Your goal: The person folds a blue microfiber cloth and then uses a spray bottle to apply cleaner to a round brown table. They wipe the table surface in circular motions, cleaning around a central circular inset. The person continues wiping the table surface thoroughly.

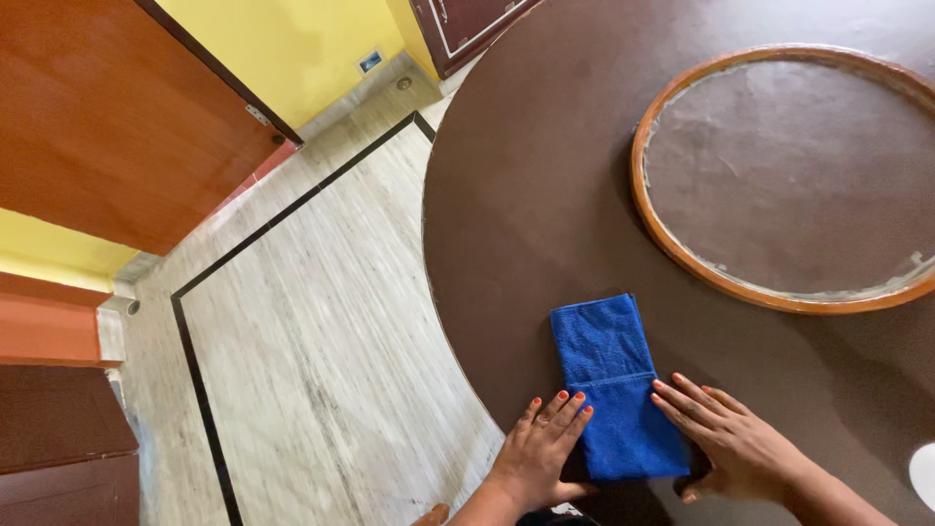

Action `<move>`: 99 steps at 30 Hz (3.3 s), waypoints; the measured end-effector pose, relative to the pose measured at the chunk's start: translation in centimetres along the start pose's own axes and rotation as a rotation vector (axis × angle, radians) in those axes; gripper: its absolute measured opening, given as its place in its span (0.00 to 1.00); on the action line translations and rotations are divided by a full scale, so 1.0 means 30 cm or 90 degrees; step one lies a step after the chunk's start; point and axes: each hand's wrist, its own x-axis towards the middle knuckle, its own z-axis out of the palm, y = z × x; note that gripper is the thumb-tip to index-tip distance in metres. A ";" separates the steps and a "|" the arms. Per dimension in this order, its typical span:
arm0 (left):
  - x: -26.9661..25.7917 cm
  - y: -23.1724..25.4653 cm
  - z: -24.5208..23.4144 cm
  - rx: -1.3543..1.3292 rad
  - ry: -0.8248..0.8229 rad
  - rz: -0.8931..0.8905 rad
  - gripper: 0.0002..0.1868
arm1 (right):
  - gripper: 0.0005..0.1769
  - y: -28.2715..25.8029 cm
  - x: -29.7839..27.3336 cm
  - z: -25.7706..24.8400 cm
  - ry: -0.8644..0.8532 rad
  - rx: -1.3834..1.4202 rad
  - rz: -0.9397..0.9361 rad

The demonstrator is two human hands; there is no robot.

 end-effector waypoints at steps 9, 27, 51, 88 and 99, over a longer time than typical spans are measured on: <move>0.052 -0.064 -0.076 0.005 0.059 0.084 0.53 | 0.71 0.025 0.050 -0.092 -0.128 -0.093 -0.005; 0.043 0.040 -0.094 -0.157 0.149 -0.047 0.22 | 0.32 0.011 -0.010 0.162 0.344 0.079 -0.162; 0.306 -0.030 -0.096 -0.363 0.125 -0.452 0.30 | 0.30 -0.086 0.199 0.055 0.340 0.576 0.472; 0.306 -0.056 -0.087 -0.160 0.066 -0.189 0.40 | 0.55 -0.145 0.360 0.039 0.479 0.045 0.006; 0.344 0.061 -0.125 -0.251 0.082 -0.129 0.33 | 0.68 -0.123 0.071 0.090 0.524 -0.001 -0.004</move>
